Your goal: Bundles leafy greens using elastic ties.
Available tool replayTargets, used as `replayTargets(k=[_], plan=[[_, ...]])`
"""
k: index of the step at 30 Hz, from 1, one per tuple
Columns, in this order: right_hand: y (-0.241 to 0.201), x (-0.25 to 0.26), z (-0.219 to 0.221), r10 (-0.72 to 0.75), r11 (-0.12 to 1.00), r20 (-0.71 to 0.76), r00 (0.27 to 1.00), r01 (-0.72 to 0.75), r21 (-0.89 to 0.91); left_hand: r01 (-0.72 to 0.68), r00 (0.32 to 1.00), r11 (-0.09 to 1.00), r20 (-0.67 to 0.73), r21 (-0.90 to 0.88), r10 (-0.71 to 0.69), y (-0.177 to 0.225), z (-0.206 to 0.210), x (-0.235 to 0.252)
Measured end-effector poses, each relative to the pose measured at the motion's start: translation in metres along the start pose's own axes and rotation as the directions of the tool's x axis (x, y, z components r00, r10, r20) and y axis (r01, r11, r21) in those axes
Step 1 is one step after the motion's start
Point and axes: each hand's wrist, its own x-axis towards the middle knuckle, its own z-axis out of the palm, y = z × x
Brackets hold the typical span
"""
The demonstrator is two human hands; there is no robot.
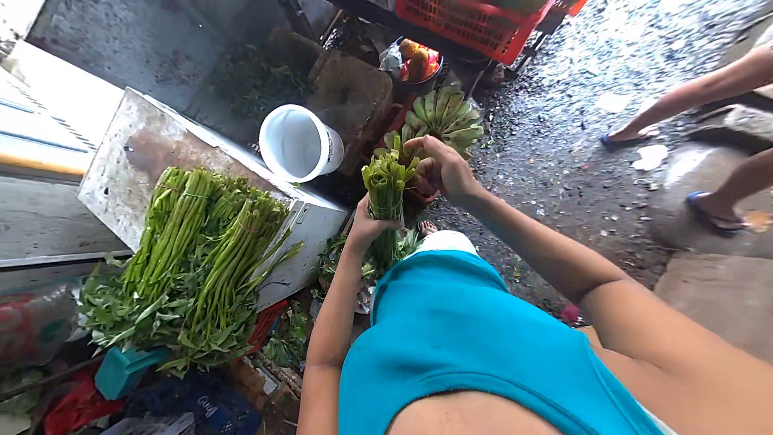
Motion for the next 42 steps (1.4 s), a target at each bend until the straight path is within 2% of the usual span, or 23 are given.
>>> replayTargets(k=[3, 6, 10, 13, 16, 18, 20, 21, 22, 24, 25, 26, 27, 28, 30, 31, 32, 33, 34, 35, 37, 39, 42], plan=[[-0.004, 0.015, 0.002, -0.06, 0.993, -0.03, 0.998, 0.063, 0.103, -0.05, 0.981, 0.985, 0.175, -0.168, 0.079, -0.004, -0.018, 0.02], [-0.014, 0.035, 0.003, -0.049, 0.985, 0.082, 0.995, 0.034, 0.169, -0.054, 0.926, 0.96, 0.346, -0.275, 0.151, -0.011, -0.037, 0.039], [-0.06, 0.053, 0.008, -0.203, 0.979, 0.218, 0.955, 0.194, 0.061, -0.058, 0.874, 0.951, 0.445, -0.303, 0.195, -0.004, -0.044, 0.059], [-0.089, 0.057, 0.021, -0.352, 0.928, 0.257, 0.9, 0.371, -0.026, -0.129, 0.883, 0.951, 0.403, -0.282, 0.239, 0.003, -0.043, 0.072], [-0.092, 0.053, 0.029, -0.44, 0.828, 0.42, 0.794, 0.54, -0.152, -0.194, 0.896, 0.919, 0.319, -0.342, 0.308, 0.011, -0.044, 0.074], [-0.076, 0.053, 0.027, -0.428, 0.707, 0.585, 0.689, 0.659, -0.258, -0.262, 0.908, 0.872, 0.201, -0.413, 0.368, 0.019, -0.049, 0.071], [-0.053, 0.058, 0.021, -0.342, 0.561, 0.667, 0.662, 0.713, -0.42, -0.336, 0.904, 0.838, 0.104, -0.431, 0.415, 0.029, -0.056, 0.07], [-0.042, 0.061, 0.018, -0.311, 0.569, 0.654, 0.69, 0.686, -0.454, -0.361, 0.898, 0.833, 0.085, -0.419, 0.432, 0.037, -0.058, 0.07], [-0.032, 0.066, 0.014, -0.329, 0.653, 0.598, 0.731, 0.633, -0.416, -0.372, 0.903, 0.845, 0.059, -0.384, 0.425, 0.044, -0.059, 0.068], [-0.02, 0.072, 0.009, -0.401, 0.872, 0.365, 0.84, 0.473, -0.128, -0.335, 0.939, 0.91, -0.004, -0.244, 0.345, 0.058, -0.057, 0.067], [-0.018, 0.074, 0.006, -0.386, 0.917, 0.232, 0.893, 0.4, -0.013, -0.299, 0.954, 0.946, -0.065, -0.125, 0.292, 0.065, -0.051, 0.066], [-0.018, 0.071, 0.002, -0.315, 0.949, 0.12, 0.941, 0.316, 0.013, -0.267, 0.955, 0.964, -0.128, 0.021, 0.267, 0.071, -0.044, 0.066], [-0.018, 0.065, -0.003, -0.183, 0.981, 0.036, 0.982, 0.185, -0.056, -0.257, 0.946, 0.949, -0.151, 0.184, 0.286, 0.073, -0.037, 0.067], [-0.018, 0.058, -0.008, 0.005, 0.988, -0.007, 1.0, -0.006, -0.151, -0.272, 0.932, 0.897, -0.135, 0.348, 0.335, 0.074, -0.031, 0.069], [-0.015, 0.044, -0.017, 0.394, 0.91, 0.036, 0.918, -0.384, -0.156, -0.34, 0.904, 0.694, 0.018, 0.635, 0.427, 0.074, -0.011, 0.071], [-0.011, 0.038, -0.023, 0.458, 0.889, 0.07, 0.886, -0.456, -0.045, -0.373, 0.895, 0.556, 0.13, 0.743, 0.427, 0.076, 0.005, 0.068], [0.005, 0.037, -0.041, 0.392, 0.884, 0.225, 0.892, -0.433, 0.177, -0.403, 0.883, 0.41, 0.231, 0.818, 0.408, 0.076, 0.024, 0.067], [0.016, 0.04, -0.05, 0.316, 0.83, 0.292, 0.903, -0.412, 0.375, -0.426, 0.874, 0.297, 0.305, 0.855, 0.377, 0.072, 0.045, 0.064], [0.015, 0.04, -0.054, 0.332, 0.793, 0.286, 0.899, -0.43, 0.431, -0.462, 0.853, 0.225, 0.361, 0.858, 0.377, 0.064, 0.064, 0.061], [0.011, 0.04, -0.061, 0.371, 0.836, 0.24, 0.897, -0.435, 0.333, -0.492, 0.832, 0.181, 0.398, 0.852, 0.386, 0.053, 0.078, 0.059], [0.007, 0.048, -0.079, 0.471, 0.882, 0.101, 0.876, -0.469, -0.047, -0.472, 0.832, 0.185, 0.366, 0.862, 0.417, 0.038, 0.092, 0.06], [0.028, 0.085, -0.103, 0.43, 0.829, 0.01, 0.903, -0.39, -0.4, -0.348, 0.89, 0.303, 0.211, 0.887, 0.404, 0.028, 0.086, 0.061], [0.067, 0.147, -0.152, 0.286, 0.718, -0.08, 0.955, -0.269, -0.642, -0.069, 0.956, 0.456, -0.073, 0.887, 0.286, 0.008, 0.055, 0.044]])
